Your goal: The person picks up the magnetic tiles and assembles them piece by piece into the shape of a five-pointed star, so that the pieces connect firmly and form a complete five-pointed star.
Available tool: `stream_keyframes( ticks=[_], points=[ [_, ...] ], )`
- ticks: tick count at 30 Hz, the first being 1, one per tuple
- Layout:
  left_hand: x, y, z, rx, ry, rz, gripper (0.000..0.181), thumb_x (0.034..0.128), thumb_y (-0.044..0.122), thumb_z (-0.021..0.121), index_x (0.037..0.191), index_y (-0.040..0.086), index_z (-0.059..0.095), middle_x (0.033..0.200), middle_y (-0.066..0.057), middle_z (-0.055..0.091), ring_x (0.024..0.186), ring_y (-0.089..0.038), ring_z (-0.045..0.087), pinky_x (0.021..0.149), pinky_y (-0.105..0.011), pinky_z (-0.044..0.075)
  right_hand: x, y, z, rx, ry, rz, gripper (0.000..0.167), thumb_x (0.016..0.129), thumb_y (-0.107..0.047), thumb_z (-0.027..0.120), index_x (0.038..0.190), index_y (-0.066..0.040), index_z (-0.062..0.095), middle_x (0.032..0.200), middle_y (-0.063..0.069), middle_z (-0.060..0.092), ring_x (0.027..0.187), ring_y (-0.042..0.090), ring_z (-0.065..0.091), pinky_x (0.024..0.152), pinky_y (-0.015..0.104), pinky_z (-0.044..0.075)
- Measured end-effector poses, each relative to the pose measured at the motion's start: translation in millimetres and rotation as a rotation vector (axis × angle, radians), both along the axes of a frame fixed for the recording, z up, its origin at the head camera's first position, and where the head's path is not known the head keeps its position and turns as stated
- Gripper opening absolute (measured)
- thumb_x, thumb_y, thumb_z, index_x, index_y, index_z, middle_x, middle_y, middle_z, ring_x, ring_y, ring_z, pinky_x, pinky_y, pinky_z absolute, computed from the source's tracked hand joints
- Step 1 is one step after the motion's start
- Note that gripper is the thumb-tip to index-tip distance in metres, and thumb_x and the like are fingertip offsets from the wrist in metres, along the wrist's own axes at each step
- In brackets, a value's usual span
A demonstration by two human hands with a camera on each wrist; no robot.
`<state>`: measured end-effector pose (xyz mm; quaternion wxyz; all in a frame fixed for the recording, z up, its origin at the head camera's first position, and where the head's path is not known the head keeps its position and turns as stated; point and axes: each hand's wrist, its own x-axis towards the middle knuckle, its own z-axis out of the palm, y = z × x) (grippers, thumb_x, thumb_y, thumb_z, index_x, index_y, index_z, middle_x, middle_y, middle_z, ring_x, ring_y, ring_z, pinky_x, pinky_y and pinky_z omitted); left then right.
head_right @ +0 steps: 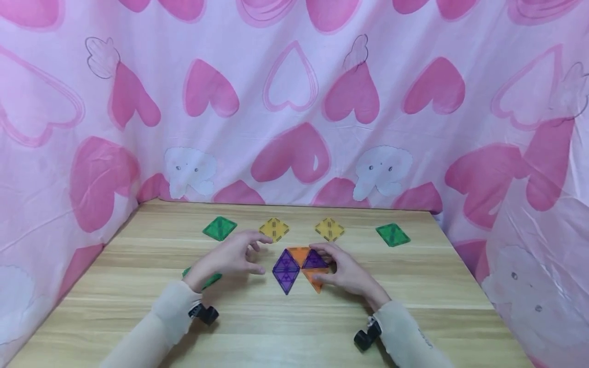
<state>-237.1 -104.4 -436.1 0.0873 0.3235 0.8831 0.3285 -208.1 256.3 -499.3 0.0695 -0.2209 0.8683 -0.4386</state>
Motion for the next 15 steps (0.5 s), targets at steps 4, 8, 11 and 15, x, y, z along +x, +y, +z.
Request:
stream_keyframes(
  ticks=[4,8,11,15],
  points=[
    [2.1,21.8,-7.9,-0.064,0.007,-0.026,0.094,0.0768,0.026,0.106,0.158,0.008,0.061,0.154,-0.016,0.062,0.135,-0.035,0.064,0.116,-0.052,0.054,-1.8,-7,-1.7,-0.023,0.015,0.052,0.08,0.096,-0.031,0.091,0.165,-0.022,0.052,0.161,0.002,0.057,0.142,0.028,0.06,0.119,0.042,0.048],
    [4.4,33.7,-15.9,-0.105,0.03,-0.055,0.104,0.0711,0.03,0.109,0.16,0.009,0.059,0.158,-0.014,0.06,0.145,-0.034,0.056,0.124,-0.051,0.047,-1.6,-10,-2.2,-0.03,0.039,0.079,0.083,0.093,-0.03,0.093,0.164,-0.018,0.053,0.165,0.003,0.053,0.142,0.029,0.06,0.12,0.039,0.046],
    [6.1,37.8,-19.7,-0.118,0.029,-0.065,0.105,0.0715,0.03,0.109,0.162,0.01,0.058,0.158,-0.009,0.062,0.146,-0.028,0.055,0.126,-0.046,0.045,-1.0,-10,-1.1,-0.001,0.048,0.086,0.089,0.089,-0.033,0.096,0.165,-0.02,0.052,0.169,0.003,0.049,0.144,0.03,0.058,0.123,0.049,0.045],
    [6.6,39.7,-20.8,-0.122,0.038,-0.09,0.106,0.0722,0.028,0.109,0.163,0.009,0.056,0.156,-0.008,0.064,0.142,-0.026,0.058,0.124,-0.045,0.047,0.6,-9,3.4,0.054,0.03,0.102,0.1,0.084,-0.041,0.099,0.168,-0.024,0.049,0.175,0.005,0.041,0.154,0.036,0.049,0.127,0.069,0.035]
  ],
)
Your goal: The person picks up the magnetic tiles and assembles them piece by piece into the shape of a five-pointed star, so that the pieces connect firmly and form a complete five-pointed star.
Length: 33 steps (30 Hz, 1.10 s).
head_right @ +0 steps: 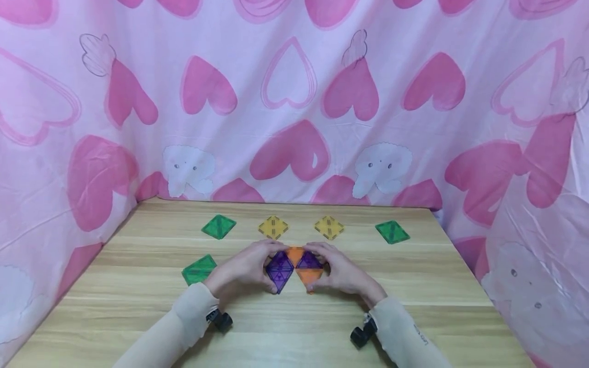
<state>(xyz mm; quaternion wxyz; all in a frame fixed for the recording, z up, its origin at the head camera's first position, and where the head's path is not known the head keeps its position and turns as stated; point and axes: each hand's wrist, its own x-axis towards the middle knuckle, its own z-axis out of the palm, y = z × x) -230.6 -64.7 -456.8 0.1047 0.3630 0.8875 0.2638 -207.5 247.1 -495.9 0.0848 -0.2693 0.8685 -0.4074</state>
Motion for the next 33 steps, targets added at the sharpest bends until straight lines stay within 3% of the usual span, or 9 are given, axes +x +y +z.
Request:
stream_keyframes(
  ticks=[3,7,12,18,25,29,33],
  points=[
    [0.1,-0.5,-0.2,-0.007,0.002,-0.012,0.111,0.0711,0.03,0.109,0.165,0.009,0.054,0.16,-0.009,0.061,0.146,-0.029,0.056,0.125,-0.047,0.046,0.2,2,3.8,0.035,-0.03,0.021,0.107,0.081,-0.046,0.1,0.171,-0.028,0.045,0.179,0.005,0.036,0.162,0.04,0.036,0.129,0.075,0.025],
    [1.0,0.8,-1.9,-0.005,-0.009,-0.011,0.121,0.0681,0.037,0.11,0.168,0.009,0.048,0.166,-0.009,0.055,0.151,-0.031,0.051,0.127,-0.048,0.044,-1.1,7,6.9,0.046,-0.064,0.065,0.112,0.08,-0.043,0.101,0.173,-0.027,0.04,0.181,0.007,0.03,0.166,0.042,0.027,0.129,0.076,0.021],
    [1.9,3.6,-6.5,0.02,-0.01,-0.014,0.128,0.067,0.038,0.111,0.171,0.009,0.043,0.17,-0.011,0.049,0.151,-0.033,0.045,0.126,-0.05,0.044,-2.4,9,7.9,0.05,-0.06,0.101,0.11,0.084,-0.041,0.098,0.174,-0.021,0.039,0.181,0.008,0.029,0.164,0.041,0.03,0.13,0.07,0.026],
    [2.1,4.7,-10.6,0.027,-0.014,-0.022,0.126,0.068,0.037,0.111,0.172,0.013,0.043,0.169,-0.009,0.049,0.149,-0.031,0.045,0.123,-0.049,0.046,-1.5,9,6.4,0.021,-0.071,0.096,0.105,0.085,-0.037,0.098,0.173,-0.022,0.042,0.18,0.008,0.03,0.163,0.04,0.032,0.129,0.07,0.027],
    [4.4,3.7,-10.9,0.01,-0.024,-0.026,0.126,0.0671,0.036,0.111,0.173,0.025,0.043,0.163,-0.008,0.047,0.143,-0.027,0.045,0.118,-0.048,0.05,-3.2,11,3.1,-0.034,-0.088,0.132,0.09,0.091,-0.031,0.094,0.168,-0.021,0.049,0.178,0.007,0.033,0.162,0.04,0.035,0.129,0.069,0.029],
    [6.9,3.2,-10.7,0.014,-0.047,-0.016,0.129,0.0664,0.035,0.111,0.174,0.029,0.041,0.163,-0.007,0.043,0.142,-0.025,0.044,0.117,-0.048,0.051,-3.5,11,2.9,-0.103,-0.123,0.153,0.081,0.095,-0.021,0.09,0.166,-0.019,0.052,0.176,0.008,0.034,0.16,0.039,0.038,0.132,0.061,0.031],
    [9.0,3.9,-11.0,0.01,-0.071,0.001,0.131,0.0659,0.034,0.111,0.175,0.032,0.038,0.165,-0.006,0.041,0.145,-0.025,0.043,0.119,-0.05,0.05,-3.3,11,0.7,-0.196,-0.163,0.132,0.073,0.098,-0.012,0.084,0.165,-0.016,0.054,0.174,0.01,0.037,0.155,0.039,0.046,0.129,0.043,0.039]
  ],
)
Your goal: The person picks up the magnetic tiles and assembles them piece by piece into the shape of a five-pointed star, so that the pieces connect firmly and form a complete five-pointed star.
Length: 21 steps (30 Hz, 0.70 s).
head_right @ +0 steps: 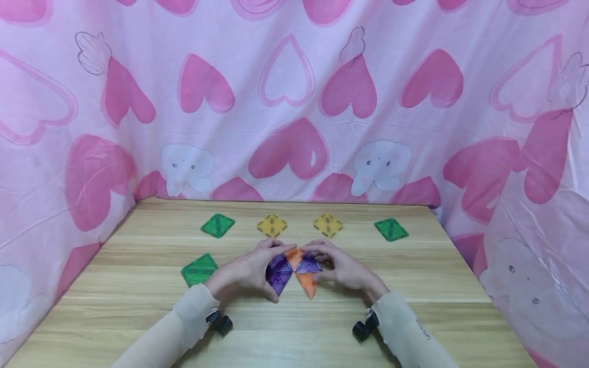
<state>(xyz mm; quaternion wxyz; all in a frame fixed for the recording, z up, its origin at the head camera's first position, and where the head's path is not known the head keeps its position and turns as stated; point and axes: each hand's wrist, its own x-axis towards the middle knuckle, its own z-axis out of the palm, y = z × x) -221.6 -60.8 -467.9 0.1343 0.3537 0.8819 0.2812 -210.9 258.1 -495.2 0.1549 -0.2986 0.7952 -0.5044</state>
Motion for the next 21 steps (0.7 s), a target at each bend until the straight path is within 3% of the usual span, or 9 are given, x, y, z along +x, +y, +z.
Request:
stream_keyframes(
  ticks=[4,7,10,15,21],
  points=[
    [0.9,0.8,-0.6,-0.01,0.005,0.017,0.134,0.0647,0.036,0.112,0.176,0.032,0.037,0.166,-0.004,0.043,0.149,-0.027,0.042,0.122,-0.053,0.047,0.0,-1.1,-2.9,-0.113,-0.037,-0.076,0.066,0.102,-0.005,0.078,0.163,-0.013,0.055,0.163,0.017,0.05,0.141,0.042,0.057,0.115,0.032,0.053],
    [0.8,1.1,-0.5,-0.011,0.014,0.02,0.135,0.0636,0.038,0.112,0.175,0.03,0.037,0.165,-0.004,0.045,0.149,-0.028,0.041,0.123,-0.055,0.045,0.0,-2.1,-4.7,-0.187,-0.056,-0.129,0.06,0.105,-0.004,0.074,0.162,-0.007,0.054,0.155,0.022,0.058,0.135,0.04,0.061,0.106,0.032,0.059],
    [0.2,1.1,-0.7,-0.004,0.02,0.019,0.136,0.0625,0.039,0.112,0.175,0.029,0.037,0.163,-0.005,0.046,0.147,-0.028,0.042,0.122,-0.055,0.045,-0.5,-3.4,-6.3,-0.238,-0.079,-0.148,0.055,0.108,-0.005,0.071,0.16,-0.001,0.053,0.152,0.026,0.06,0.135,0.033,0.063,0.105,0.033,0.061],
    [0.1,1.1,-1.0,0.001,0.029,0.038,0.139,0.06,0.041,0.113,0.176,0.029,0.036,0.161,-0.008,0.046,0.145,-0.029,0.041,0.122,-0.056,0.043,0.3,-4.6,-7.3,-0.246,-0.108,-0.168,0.04,0.11,-0.01,0.071,0.148,0.0,0.065,0.147,0.025,0.066,0.129,0.022,0.07,0.105,0.03,0.06],
    [1.5,1.0,-0.9,0.002,0.039,0.056,0.143,0.0554,0.047,0.114,0.175,0.029,0.038,0.154,-0.009,0.047,0.137,-0.03,0.039,0.118,-0.055,0.042,0.5,-5.4,-7.0,-0.229,-0.117,-0.182,0.033,0.109,-0.012,0.073,0.141,-0.005,0.074,0.147,0.019,0.069,0.129,0.021,0.072,0.104,0.03,0.06]
  ],
)
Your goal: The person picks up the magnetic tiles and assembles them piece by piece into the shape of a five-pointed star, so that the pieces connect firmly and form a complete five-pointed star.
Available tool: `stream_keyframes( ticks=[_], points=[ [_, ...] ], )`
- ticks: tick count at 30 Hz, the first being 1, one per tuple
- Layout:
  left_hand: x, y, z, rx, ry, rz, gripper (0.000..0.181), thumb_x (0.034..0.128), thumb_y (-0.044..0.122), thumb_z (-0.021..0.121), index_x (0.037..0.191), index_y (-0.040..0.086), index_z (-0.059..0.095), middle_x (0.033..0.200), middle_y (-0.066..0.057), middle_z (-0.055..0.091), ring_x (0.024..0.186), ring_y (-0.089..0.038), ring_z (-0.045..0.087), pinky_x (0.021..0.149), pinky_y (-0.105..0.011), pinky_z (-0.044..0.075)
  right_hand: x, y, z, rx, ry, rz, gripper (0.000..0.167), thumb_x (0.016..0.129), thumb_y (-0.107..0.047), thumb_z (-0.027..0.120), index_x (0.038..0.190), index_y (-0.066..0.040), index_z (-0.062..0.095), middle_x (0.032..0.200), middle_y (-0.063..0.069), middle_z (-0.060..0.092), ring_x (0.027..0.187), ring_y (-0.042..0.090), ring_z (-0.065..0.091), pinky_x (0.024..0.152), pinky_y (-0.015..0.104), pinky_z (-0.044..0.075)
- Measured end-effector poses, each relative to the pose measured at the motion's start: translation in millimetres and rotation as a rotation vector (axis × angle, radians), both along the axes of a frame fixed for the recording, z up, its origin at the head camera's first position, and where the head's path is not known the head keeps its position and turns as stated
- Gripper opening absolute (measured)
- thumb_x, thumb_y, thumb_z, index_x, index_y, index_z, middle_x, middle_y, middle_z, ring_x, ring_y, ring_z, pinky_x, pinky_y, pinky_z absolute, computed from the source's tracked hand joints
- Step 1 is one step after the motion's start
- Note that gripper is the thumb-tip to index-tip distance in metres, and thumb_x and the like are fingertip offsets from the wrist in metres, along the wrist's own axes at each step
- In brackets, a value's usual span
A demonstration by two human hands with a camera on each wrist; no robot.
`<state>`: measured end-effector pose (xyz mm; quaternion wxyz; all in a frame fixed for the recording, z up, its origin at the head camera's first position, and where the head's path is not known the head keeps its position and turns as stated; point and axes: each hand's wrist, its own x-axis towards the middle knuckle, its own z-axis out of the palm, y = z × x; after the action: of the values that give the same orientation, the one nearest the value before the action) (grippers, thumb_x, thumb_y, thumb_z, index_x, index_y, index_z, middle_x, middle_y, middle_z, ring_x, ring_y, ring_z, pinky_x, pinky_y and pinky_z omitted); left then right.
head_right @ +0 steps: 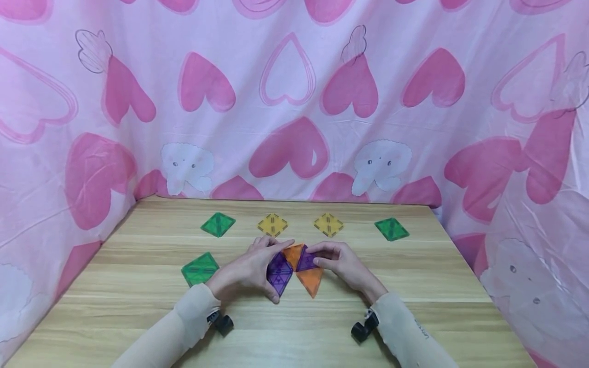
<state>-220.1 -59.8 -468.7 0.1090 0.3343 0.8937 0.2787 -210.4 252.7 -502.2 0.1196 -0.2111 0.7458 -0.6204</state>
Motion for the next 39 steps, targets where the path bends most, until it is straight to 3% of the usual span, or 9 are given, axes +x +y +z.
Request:
stream_keyframes(
  ticks=[3,6,9,11,16,23,29,34,39],
  points=[
    [-0.7,0.5,-0.8,0.001,0.01,0.01,0.14,0.059,0.053,0.111,0.176,0.027,0.037,0.153,-0.009,0.048,0.136,-0.028,0.041,0.118,-0.054,0.043,0.0,1,-0.1,-0.01,-0.006,-0.011,0.034,0.108,-0.011,0.073,0.141,-0.004,0.074,0.148,0.019,0.069,0.129,0.021,0.071,0.104,0.03,0.06],
    [-2.7,0.1,-0.2,0.033,0.004,0.034,0.127,0.073,0.054,0.104,0.176,0.022,0.037,0.152,-0.01,0.055,0.136,-0.029,0.047,0.119,-0.055,0.044,0.2,1,-0.8,-0.036,-0.025,-0.023,0.035,0.108,-0.009,0.073,0.142,-0.002,0.073,0.149,0.018,0.069,0.128,0.02,0.072,0.103,0.031,0.061],
    [-6.8,-0.2,0.4,0.093,-0.025,0.054,0.106,0.089,0.046,0.095,0.174,0.014,0.04,0.145,-0.01,0.065,0.136,-0.03,0.055,0.12,-0.054,0.047,-0.1,2,-1.7,-0.061,-0.04,-0.038,0.036,0.108,-0.007,0.071,0.144,0.0,0.071,0.148,0.016,0.07,0.126,0.019,0.073,0.101,0.031,0.062],
    [-8.6,-1.2,0.4,0.138,-0.058,0.056,0.099,0.0918,0.037,0.094,0.172,0.01,0.042,0.14,-0.009,0.069,0.135,-0.029,0.06,0.122,-0.052,0.048,0.0,2,-2.8,-0.073,-0.047,-0.044,0.037,0.108,-0.005,0.071,0.144,0.002,0.07,0.147,0.014,0.071,0.125,0.019,0.073,0.1,0.03,0.062],
    [-9.3,0.1,1.6,0.151,-0.111,0.041,0.103,0.0866,0.028,0.099,0.172,0.014,0.042,0.141,-0.01,0.068,0.135,-0.029,0.063,0.12,-0.051,0.05,0.3,2,-3.7,-0.11,-0.042,-0.03,0.041,0.107,-0.002,0.069,0.147,0.006,0.066,0.148,0.016,0.07,0.126,0.017,0.073,0.102,0.03,0.062],
    [-5.4,6.6,1.4,0.054,0.012,-0.006,0.116,0.08,0.036,0.104,0.174,0.016,0.039,0.175,-0.006,0.046,0.157,-0.038,0.041,0.13,-0.06,0.033,-1.7,1,-5.8,-0.073,-0.013,-0.026,0.04,0.107,-0.002,0.071,0.145,0.006,0.067,0.148,0.023,0.068,0.122,0.019,0.075,0.099,0.03,0.063],
    [-1.7,11.2,2.3,0.056,-0.042,0.025,0.117,0.0764,0.031,0.107,0.173,0.023,0.042,0.161,-0.011,0.053,0.141,-0.031,0.046,0.12,-0.054,0.045,-0.9,-3,-4.7,0.044,0.04,-0.037,0.039,0.105,-0.005,0.075,0.144,-0.002,0.071,0.146,0.021,0.07,0.121,0.022,0.074,0.098,0.028,0.062],
    [-2.3,12.4,4.3,0.115,-0.078,0.051,0.114,0.0749,0.021,0.107,0.171,0.026,0.047,0.158,-0.019,0.048,0.138,-0.034,0.054,0.116,-0.054,0.051,1.6,-5,-2.9,0.002,0.03,-0.016,0.042,0.103,0.001,0.074,0.145,0.001,0.069,0.149,0.025,0.066,0.124,0.021,0.073,0.1,0.03,0.062],
    [-6.8,9.2,6.0,0.179,-0.092,0.096,0.1,0.0774,0.013,0.104,0.165,0.019,0.055,0.147,-0.019,0.058,0.129,-0.034,0.062,0.114,-0.052,0.054,1.4,-5,-3.6,-0.027,0.028,-0.01,0.044,0.102,0.005,0.072,0.145,0.002,0.067,0.153,0.025,0.063,0.129,0.018,0.071,0.104,0.03,0.061]
  ],
)
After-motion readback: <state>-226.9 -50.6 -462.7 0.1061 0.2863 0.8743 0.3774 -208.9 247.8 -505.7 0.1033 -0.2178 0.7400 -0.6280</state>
